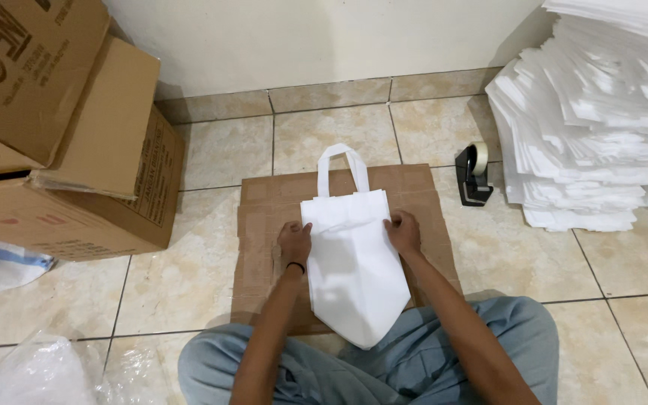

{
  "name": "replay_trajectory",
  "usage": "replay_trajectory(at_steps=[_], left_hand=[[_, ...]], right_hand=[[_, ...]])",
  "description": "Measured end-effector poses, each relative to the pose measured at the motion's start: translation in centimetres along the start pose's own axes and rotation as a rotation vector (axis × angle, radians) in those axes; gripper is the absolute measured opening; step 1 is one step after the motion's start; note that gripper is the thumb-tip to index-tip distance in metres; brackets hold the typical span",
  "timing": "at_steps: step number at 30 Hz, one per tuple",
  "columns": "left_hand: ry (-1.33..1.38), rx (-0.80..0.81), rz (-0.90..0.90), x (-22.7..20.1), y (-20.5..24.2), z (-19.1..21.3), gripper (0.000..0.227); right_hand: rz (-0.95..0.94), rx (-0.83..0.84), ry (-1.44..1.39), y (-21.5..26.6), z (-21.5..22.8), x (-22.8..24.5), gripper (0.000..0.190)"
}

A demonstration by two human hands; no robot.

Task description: The person sits on the floor and repeatedly picks up white plastic bags from a large stack. They fold each bag neatly and place it into a growing pile on a piece of cardboard. The person continues this process, handling the bags one by one.

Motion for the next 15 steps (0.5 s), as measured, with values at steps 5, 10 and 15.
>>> replay_trajectory(at_steps=[5, 10, 15], left_hand=[[-0.217, 0.075, -0.097, 0.1, 4.2, 1.1, 0.04], [-0.176, 0.075, -0.158, 0.9, 3.6, 1.0, 0.038], [-0.096, 0.041, -0.059, 3.4, 0.3, -0.8, 0.029]], right_hand=[[-0.014, 0.165, 0.066, 0.9, -0.6, -2.2, 0.046], [-0.013, 0.197, 0.072, 1.4, -0.8, -2.8, 0.047], [-0.055, 0.196, 0.014, 2.1, 0.6, -0.9, 0.047]])
Point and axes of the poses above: each hand's wrist, its own y-axis away from the middle knuckle, its own z-axis out of the back of the hand, x = y × z, the point moved 3 cm from there along -y, towards the middle knuckle, and after that the axes turned 7 degrees about z, right-handed, at the moved point
